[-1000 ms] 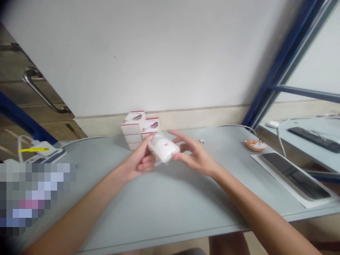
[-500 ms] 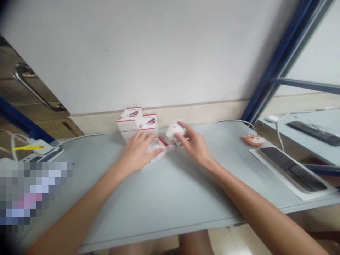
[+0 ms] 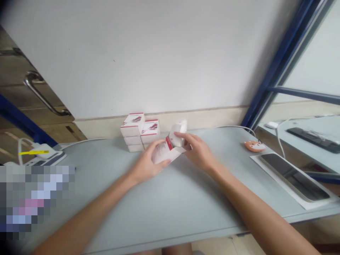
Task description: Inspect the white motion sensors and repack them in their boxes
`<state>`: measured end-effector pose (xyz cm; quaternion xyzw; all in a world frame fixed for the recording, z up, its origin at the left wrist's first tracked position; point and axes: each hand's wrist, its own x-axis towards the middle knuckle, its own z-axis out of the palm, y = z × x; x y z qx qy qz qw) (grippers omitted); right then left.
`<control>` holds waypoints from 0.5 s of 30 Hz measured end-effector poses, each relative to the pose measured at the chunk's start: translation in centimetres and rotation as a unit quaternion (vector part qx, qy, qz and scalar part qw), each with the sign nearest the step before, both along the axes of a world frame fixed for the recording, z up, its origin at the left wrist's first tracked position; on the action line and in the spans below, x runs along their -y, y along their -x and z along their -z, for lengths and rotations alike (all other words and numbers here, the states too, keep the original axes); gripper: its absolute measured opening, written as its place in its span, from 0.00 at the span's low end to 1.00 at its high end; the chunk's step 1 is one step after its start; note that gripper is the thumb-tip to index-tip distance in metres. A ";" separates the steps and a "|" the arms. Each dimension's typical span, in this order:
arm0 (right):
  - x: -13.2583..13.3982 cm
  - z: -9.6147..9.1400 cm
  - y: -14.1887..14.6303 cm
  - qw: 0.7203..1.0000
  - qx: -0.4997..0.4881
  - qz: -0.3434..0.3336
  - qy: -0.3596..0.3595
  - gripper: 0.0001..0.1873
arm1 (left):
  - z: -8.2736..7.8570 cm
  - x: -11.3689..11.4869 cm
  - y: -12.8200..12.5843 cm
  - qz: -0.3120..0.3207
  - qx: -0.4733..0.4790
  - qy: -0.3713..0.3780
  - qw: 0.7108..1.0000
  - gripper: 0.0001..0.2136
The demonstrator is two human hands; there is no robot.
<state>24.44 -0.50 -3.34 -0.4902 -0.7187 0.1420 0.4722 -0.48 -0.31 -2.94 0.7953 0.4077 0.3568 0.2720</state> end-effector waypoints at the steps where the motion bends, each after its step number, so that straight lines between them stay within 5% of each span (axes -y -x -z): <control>1: 0.2 -0.2 0.0 1.000 0.020 -0.007 -0.020 0.26 | 0.3 0.1 -0.1 0.003 0.019 0.003 1.000 0.30; 6: 1.1 -1.2 -0.3 0.989 0.117 -0.050 -0.075 0.27 | 1.1 0.3 -0.6 0.002 0.074 -0.007 0.997 0.30; 15: 2.1 -3.1 -0.9 0.983 0.137 -0.119 0.024 0.30 | 1.7 -0.4 -0.6 0.008 0.133 -0.016 0.991 0.28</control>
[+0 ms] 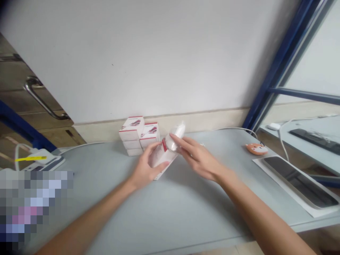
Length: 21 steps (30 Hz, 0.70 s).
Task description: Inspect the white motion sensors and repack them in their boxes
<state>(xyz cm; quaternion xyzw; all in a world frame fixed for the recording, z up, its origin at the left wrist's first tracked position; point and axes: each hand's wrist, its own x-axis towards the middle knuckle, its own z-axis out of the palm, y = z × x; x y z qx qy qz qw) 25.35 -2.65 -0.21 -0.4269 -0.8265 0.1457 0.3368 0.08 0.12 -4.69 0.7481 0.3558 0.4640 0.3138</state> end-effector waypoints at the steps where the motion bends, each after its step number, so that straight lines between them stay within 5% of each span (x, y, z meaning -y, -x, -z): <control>1: -0.2 0.1 0.1 1.000 -0.017 -0.001 -0.005 0.28 | 0.0 0.0 0.0 0.002 -0.005 0.000 1.000 0.28; 7: -1.2 1.3 1.0 0.993 -0.108 0.031 -0.044 0.20 | 0.0 0.3 0.1 0.001 -0.023 -0.004 1.000 0.29; 12: -0.8 1.2 1.3 0.996 -0.055 0.052 -0.052 0.20 | 0.1 0.4 -0.1 -0.014 -0.025 -0.007 1.000 0.29; 21: -0.8 1.5 0.4 0.993 0.075 0.004 -0.093 0.40 | 0.2 0.3 -0.3 -0.018 -0.002 -0.014 1.000 0.29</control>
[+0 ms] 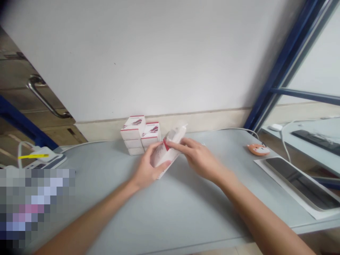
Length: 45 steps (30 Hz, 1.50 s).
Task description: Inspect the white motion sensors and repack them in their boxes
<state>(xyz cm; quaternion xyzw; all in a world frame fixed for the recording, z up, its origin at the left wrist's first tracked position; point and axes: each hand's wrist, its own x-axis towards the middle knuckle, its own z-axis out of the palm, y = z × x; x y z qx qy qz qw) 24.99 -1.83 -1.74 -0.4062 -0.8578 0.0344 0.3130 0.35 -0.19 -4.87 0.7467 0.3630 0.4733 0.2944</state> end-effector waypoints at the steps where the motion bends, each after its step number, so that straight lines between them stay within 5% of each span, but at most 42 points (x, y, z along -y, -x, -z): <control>1: 0.0 0.1 0.1 1.000 -0.003 0.000 0.002 0.42 | 0.0 0.0 0.0 -0.002 0.000 0.001 1.000 0.29; 8: -0.5 1.0 1.1 0.983 -0.173 0.052 0.027 0.40 | 0.1 0.3 -0.2 -0.013 -0.013 0.003 1.000 0.29; 13: -0.9 1.1 1.7 0.963 -0.256 0.074 0.042 0.48 | 0.2 0.1 -0.3 -0.019 0.002 0.009 1.000 0.29; 21: -0.2 0.2 0.8 0.979 -0.193 0.028 0.049 0.23 | 0.2 0.1 -0.3 -0.019 0.026 -0.002 0.999 0.27; 27: 0.8 -0.4 1.0 0.987 -0.117 -0.067 0.087 0.28 | 0.9 0.4 -0.3 0.006 -0.014 -0.047 0.999 0.32; 31: 1.1 -0.7 1.4 0.986 -0.135 -0.053 0.081 0.38 | 1.0 0.3 -0.6 -0.008 0.002 -0.087 0.996 0.37; 40: 1.6 -1.2 1.5 0.989 -0.109 -0.097 0.024 0.36 | 0.2 0.7 -0.4 -0.022 -0.036 -0.164 0.986 0.43; 45: 1.6 -1.8 1.8 0.977 -0.198 0.019 -0.081 0.31 | 0.4 0.5 -0.7 -0.068 0.011 -0.136 0.988 0.49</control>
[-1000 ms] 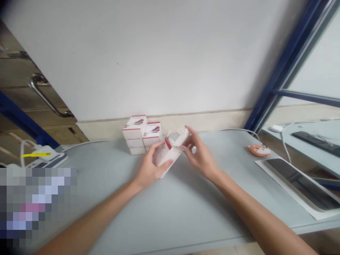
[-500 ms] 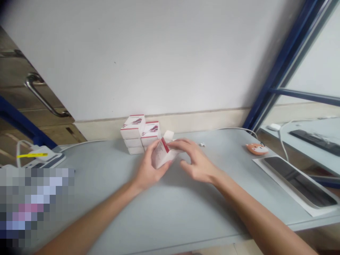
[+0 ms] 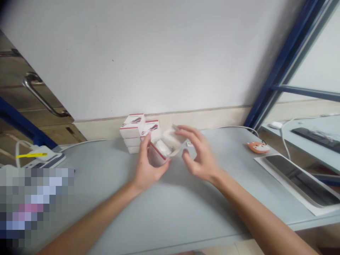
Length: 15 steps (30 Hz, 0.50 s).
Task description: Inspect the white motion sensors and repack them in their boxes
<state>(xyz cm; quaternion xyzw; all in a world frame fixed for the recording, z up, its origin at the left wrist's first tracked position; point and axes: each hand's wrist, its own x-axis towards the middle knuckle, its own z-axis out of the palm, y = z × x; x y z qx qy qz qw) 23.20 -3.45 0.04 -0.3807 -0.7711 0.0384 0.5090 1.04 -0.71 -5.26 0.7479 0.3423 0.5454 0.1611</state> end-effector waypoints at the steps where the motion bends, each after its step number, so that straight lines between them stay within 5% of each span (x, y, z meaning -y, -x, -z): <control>1: -0.4 0.0 -0.3 0.998 -0.029 0.048 -0.017 0.28 | 0.0 -0.1 -0.1 -0.010 0.017 0.019 1.000 0.50; 4: -2.5 0.8 -2.4 0.978 -0.088 0.189 -0.018 0.21 | -0.1 -0.5 -0.2 -0.037 0.054 0.061 0.996 0.53; 7: -4.9 2.4 -5.5 0.961 0.010 0.260 0.092 0.16 | -0.3 -0.7 -0.1 -0.045 0.073 0.082 0.993 0.56; 11: -6.5 4.5 -8.5 0.925 0.184 0.236 0.235 0.20 | -0.6 -0.8 0.4 0.007 0.073 0.095 0.993 0.53; 15: -7.1 5.7 -8.4 0.929 0.216 0.185 0.236 0.26 | -0.9 -1.0 1.0 0.061 0.094 0.096 0.989 0.45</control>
